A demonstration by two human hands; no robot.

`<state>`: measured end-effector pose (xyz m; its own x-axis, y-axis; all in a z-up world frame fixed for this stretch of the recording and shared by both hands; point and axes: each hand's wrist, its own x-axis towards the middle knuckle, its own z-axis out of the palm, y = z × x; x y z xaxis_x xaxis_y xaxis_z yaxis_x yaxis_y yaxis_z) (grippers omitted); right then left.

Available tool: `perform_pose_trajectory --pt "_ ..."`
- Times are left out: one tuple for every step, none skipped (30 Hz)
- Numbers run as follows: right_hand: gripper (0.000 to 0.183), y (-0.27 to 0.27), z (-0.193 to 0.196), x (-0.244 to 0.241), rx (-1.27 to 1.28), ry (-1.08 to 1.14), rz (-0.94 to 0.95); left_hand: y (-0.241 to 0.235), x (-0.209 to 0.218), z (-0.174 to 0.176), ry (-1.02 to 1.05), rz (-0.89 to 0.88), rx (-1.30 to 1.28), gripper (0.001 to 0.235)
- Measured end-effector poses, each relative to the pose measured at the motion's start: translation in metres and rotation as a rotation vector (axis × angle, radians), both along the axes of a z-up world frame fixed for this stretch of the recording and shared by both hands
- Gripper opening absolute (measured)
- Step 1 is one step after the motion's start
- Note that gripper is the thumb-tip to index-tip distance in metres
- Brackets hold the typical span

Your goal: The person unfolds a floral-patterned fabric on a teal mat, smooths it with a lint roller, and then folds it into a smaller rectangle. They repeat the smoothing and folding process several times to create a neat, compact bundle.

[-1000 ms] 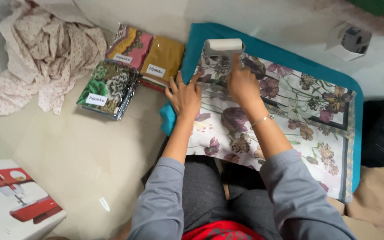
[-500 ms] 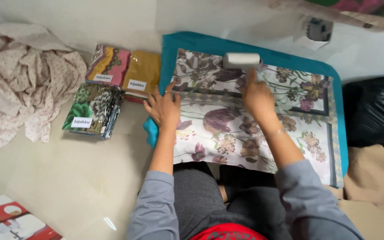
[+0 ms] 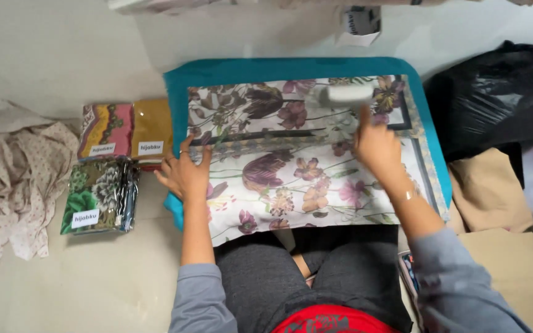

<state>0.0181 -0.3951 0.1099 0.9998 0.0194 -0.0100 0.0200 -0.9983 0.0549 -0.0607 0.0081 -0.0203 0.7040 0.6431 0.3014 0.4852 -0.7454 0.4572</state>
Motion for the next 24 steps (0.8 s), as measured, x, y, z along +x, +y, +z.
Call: perform_pose_trajectory --pt "0.064 -0.013 -0.004 0.023 0.005 -0.005 -0.011 0.002 0.0 -0.002 -0.005 -0.011 0.005 0.05" --pt "0.062 -0.027 -0.007 0.046 0.036 -0.07 -0.037 0.004 0.001 -0.003 0.013 -0.007 -0.003 0.051" --pt "0.059 -0.041 -0.011 0.069 0.065 -0.135 -0.061 0.005 0.001 -0.006 0.031 -0.002 -0.012 0.051" --pt "0.059 -0.051 -0.013 0.058 0.068 -0.141 -0.071 0.006 0.0 -0.003 0.026 -0.012 -0.008 0.051" --pt "0.059 -0.06 -0.016 0.048 0.071 -0.216 -0.029 0.006 -0.001 0.0 0.036 -0.001 -0.039 0.053" --pt "0.058 -0.069 -0.019 0.038 0.073 -0.292 0.013 0.007 -0.002 0.001 0.046 0.01 -0.07 0.055" --pt "0.058 -0.074 -0.019 0.009 0.071 -0.289 0.005 0.006 -0.003 0.002 0.049 0.002 -0.07 0.055" --pt "0.058 -0.078 -0.02 -0.021 0.062 -0.284 -0.006 0.006 -0.004 0.004 0.047 -0.004 -0.059 0.056" --pt "0.058 -0.081 -0.018 -0.049 0.051 -0.283 -0.015 0.005 -0.003 0.006 0.041 -0.009 -0.05 0.056" --pt "0.058 -0.095 -0.011 -0.067 0.047 -0.286 -0.022 0.006 -0.005 0.005 0.04 -0.016 -0.052 0.056" --pt "0.059 -0.109 -0.002 -0.084 0.116 -0.199 -0.01 0.005 -0.005 0.005 0.041 -0.011 -0.036 0.057" --pt "0.061 -0.123 0.007 -0.101 0.185 -0.112 0.001 0.004 -0.005 0.004 0.042 -0.006 -0.021 0.058" --pt "0.061 -0.145 0.019 -0.103 0.184 -0.12 -0.006 -0.001 -0.008 0.019 0.036 -0.014 -0.022 0.058" --pt "0.058 -0.168 0.032 -0.105 0.193 -0.257 -0.019 -0.006 -0.011 0.035 0.056 -0.048 -0.046 0.061" --pt "0.056 -0.189 0.046 -0.104 0.203 -0.398 -0.025 -0.01 -0.013 0.051 0.072 -0.076 -0.069 0.064" --pt "0.056 -0.198 0.074 -0.092 0.203 -0.409 -0.026 -0.013 -0.01 0.06 0.061 -0.079 -0.068 0.064" --pt "0.054 -0.208 0.1 -0.084 0.195 -0.609 0.066 -0.017 -0.014 0.068 0.017 -0.162 -0.032 0.079" --pt "0.051 -0.217 0.126 -0.077 0.183 -0.807 0.163 -0.02 -0.017 0.075 -0.027 -0.244 0.004 0.095" --pt "0.051 -0.215 0.148 -0.061 0.187 -0.8 0.162 -0.024 -0.016 0.077 -0.02 -0.244 0.006 0.095" --pt "0.044 -0.212 0.17 -0.045 0.325 -0.783 0.186 -0.027 -0.015 0.077 -0.035 -0.49 0.166 0.077" --pt "0.038 -0.207 0.191 -0.026 0.465 -0.762 0.218 -0.029 -0.016 0.078 -0.047 -0.728 0.324 0.059" --pt "0.038 -0.235 0.177 0.009 0.471 -0.754 0.224 -0.03 -0.013 0.077 -0.039 -0.721 0.324 0.059" --pt "0.031 -0.261 0.164 0.047 0.526 -0.739 0.203 -0.03 -0.009 0.076 -0.054 -0.801 0.354 0.044" --pt "0.031 -0.285 0.15 0.086 0.581 -0.722 0.182 -0.029 -0.005 0.075 -0.07 -0.881 0.383 0.03"
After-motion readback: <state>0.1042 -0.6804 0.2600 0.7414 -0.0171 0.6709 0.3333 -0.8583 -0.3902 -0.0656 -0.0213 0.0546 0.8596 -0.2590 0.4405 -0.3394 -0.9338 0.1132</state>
